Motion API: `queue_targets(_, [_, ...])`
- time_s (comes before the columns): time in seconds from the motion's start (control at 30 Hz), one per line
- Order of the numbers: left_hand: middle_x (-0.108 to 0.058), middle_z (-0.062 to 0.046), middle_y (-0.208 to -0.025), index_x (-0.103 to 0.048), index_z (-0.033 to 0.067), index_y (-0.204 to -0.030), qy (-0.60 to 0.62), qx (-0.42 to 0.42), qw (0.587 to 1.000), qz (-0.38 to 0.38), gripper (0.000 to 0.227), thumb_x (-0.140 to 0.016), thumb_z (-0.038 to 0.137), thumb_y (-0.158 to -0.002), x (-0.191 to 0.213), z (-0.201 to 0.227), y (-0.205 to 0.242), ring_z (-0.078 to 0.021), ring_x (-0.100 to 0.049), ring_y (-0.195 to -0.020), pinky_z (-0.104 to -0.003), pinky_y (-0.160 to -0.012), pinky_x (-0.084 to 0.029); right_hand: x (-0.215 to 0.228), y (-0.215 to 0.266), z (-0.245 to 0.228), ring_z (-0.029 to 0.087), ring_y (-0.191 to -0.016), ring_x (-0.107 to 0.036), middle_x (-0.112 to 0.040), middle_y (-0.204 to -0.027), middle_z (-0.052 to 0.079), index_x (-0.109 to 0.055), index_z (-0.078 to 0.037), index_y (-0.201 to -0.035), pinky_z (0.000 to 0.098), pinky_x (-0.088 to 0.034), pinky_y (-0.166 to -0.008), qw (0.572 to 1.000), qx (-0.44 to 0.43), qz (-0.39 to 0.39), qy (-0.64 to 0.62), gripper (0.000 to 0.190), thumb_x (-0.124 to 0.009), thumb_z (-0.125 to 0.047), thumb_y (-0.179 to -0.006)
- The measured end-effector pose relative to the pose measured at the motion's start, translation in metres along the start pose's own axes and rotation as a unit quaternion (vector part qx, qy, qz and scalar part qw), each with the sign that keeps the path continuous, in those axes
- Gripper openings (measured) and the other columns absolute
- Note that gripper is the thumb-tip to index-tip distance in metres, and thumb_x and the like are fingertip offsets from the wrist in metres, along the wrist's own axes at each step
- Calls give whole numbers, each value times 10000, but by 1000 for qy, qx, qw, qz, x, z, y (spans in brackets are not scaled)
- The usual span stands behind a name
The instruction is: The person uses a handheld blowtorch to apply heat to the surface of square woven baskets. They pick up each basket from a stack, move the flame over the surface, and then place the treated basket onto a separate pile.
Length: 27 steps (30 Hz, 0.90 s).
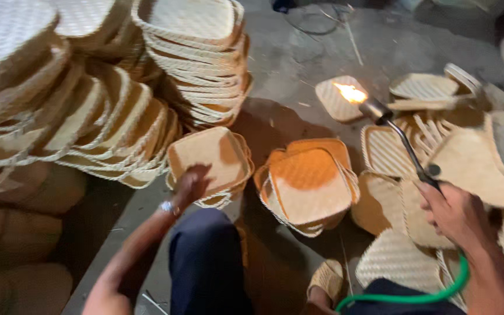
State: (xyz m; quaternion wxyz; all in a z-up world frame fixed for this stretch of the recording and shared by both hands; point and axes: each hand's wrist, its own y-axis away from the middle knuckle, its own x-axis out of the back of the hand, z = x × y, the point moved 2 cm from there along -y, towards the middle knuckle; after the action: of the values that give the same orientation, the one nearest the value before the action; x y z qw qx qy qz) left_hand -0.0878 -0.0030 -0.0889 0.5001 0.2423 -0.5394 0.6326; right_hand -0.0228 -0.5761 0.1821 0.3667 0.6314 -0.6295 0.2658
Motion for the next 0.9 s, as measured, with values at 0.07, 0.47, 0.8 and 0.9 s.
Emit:
queue_targets(0.07, [-714,-228,-1059,-684,31,-1231,92,26,993,-75,439,-706,333,-913,10,4,-51,-376,-680,-947,-450,-804,-552,2,2,-7,184,-557,-628,-710,-753,127,-704,33,-948,376,-512,-479,1000,11,7,-13,435,-598,-386,-998])
queue_targets(0.47, [-736,-152,-928,-755,45,-888,-189,-276,839,-429,267,-743,311,-871,-180,103,-93,-321,-699,-889,-446,-785,-561,-1,-3,5,202,-491,-595,-638,-648,108,-638,5,-868,372,-474,-471,995,66,43,-53,413,-602,-393,-972])
queue_targets(0.8, [-714,-280,-1001,-631,-90,-1063,158,335,905,-210,636,-825,445,-778,-218,181,-42,-399,-702,-967,-466,-844,-577,6,-1,15,241,-471,-585,-578,-572,112,-619,1,-814,403,-461,-487,990,103,78,-49,449,-572,-418,-969])
queue_targets(0.9, [-676,-280,-1032,-608,-79,-1060,142,421,887,-121,660,-880,425,-732,-215,191,-26,-396,-651,-972,-464,-836,-542,6,1,18,288,-509,-604,-561,-599,180,-625,16,-854,433,-472,-529,995,65,67,-22,477,-568,-434,-1003])
